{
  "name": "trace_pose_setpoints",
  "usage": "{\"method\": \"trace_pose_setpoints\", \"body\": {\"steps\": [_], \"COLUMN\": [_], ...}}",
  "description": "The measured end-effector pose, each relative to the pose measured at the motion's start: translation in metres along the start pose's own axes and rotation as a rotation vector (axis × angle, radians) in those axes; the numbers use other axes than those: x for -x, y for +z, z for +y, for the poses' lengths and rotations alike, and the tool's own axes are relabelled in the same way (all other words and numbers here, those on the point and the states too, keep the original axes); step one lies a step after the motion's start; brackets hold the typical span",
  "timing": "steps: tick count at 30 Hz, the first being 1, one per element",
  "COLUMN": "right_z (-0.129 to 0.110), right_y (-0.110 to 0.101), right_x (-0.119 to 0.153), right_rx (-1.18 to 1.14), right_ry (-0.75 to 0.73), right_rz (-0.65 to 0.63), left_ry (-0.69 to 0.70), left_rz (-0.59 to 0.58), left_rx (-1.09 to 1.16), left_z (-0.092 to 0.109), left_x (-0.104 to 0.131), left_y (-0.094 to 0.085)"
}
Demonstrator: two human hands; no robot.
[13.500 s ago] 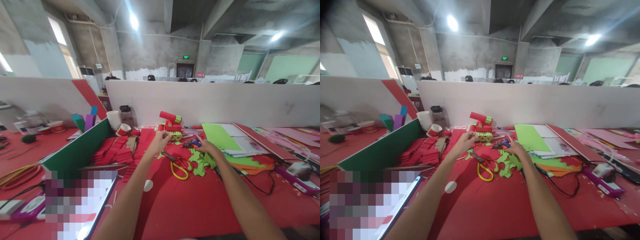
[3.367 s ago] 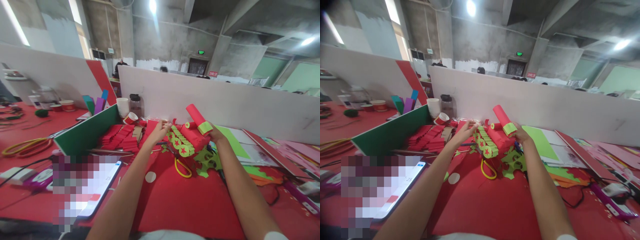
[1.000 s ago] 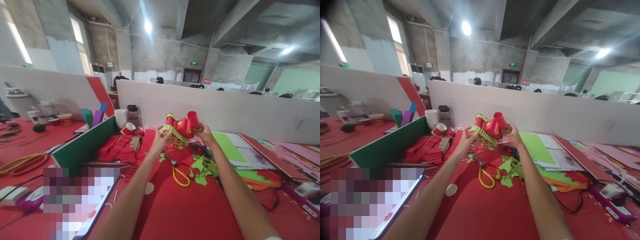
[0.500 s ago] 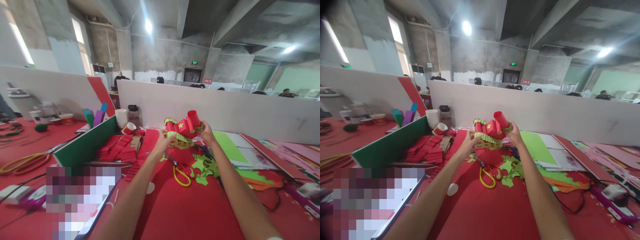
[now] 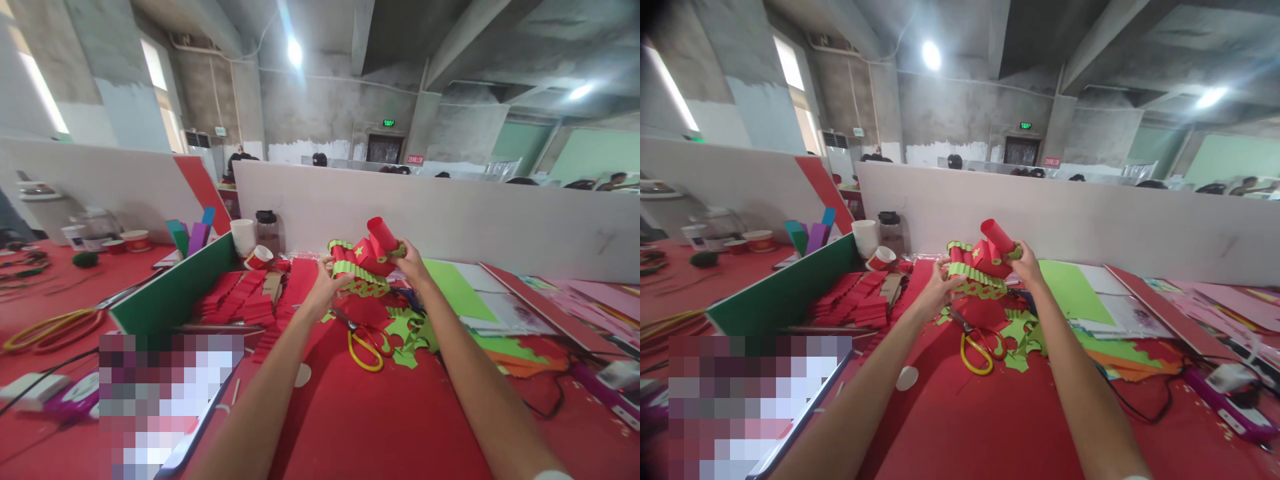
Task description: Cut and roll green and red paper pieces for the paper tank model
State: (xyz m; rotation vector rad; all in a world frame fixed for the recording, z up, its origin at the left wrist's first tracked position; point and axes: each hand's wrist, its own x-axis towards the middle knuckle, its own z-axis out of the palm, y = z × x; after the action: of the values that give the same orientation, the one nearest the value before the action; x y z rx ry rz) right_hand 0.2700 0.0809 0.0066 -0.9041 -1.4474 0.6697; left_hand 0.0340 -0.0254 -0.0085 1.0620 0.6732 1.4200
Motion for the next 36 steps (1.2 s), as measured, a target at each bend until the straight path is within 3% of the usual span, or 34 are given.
{"method": "trace_pose_setpoints", "body": {"steps": [10, 18, 29, 32, 36], "right_z": [-0.024, -0.028, -0.021, -0.017, -0.012], "right_y": [0.004, 0.009, 0.030, 0.046, 0.072], "right_x": [0.010, 0.015, 0.036, 0.045, 0.048], "right_rx": [-0.272, -0.171, -0.012, -0.069, -0.258], "right_ry": [0.078, 0.215, 0.349, 0.411, 0.519], "right_rz": [-0.079, -0.162, -0.516, -0.490, -0.338], "left_ry": [-0.004, 0.085, 0.187, 0.192, 0.193], "left_rz": [0.168, 0.369, 0.681, 0.678, 0.628], "left_rx": [0.158, 0.220, 0.227, 0.199, 0.169], "left_z": [-0.002, 0.000, -0.008, -0.012, -0.013], "left_x": [-0.011, -0.016, -0.027, -0.027, -0.024], "left_y": [-0.010, -0.013, -0.047, -0.045, -0.035]}}
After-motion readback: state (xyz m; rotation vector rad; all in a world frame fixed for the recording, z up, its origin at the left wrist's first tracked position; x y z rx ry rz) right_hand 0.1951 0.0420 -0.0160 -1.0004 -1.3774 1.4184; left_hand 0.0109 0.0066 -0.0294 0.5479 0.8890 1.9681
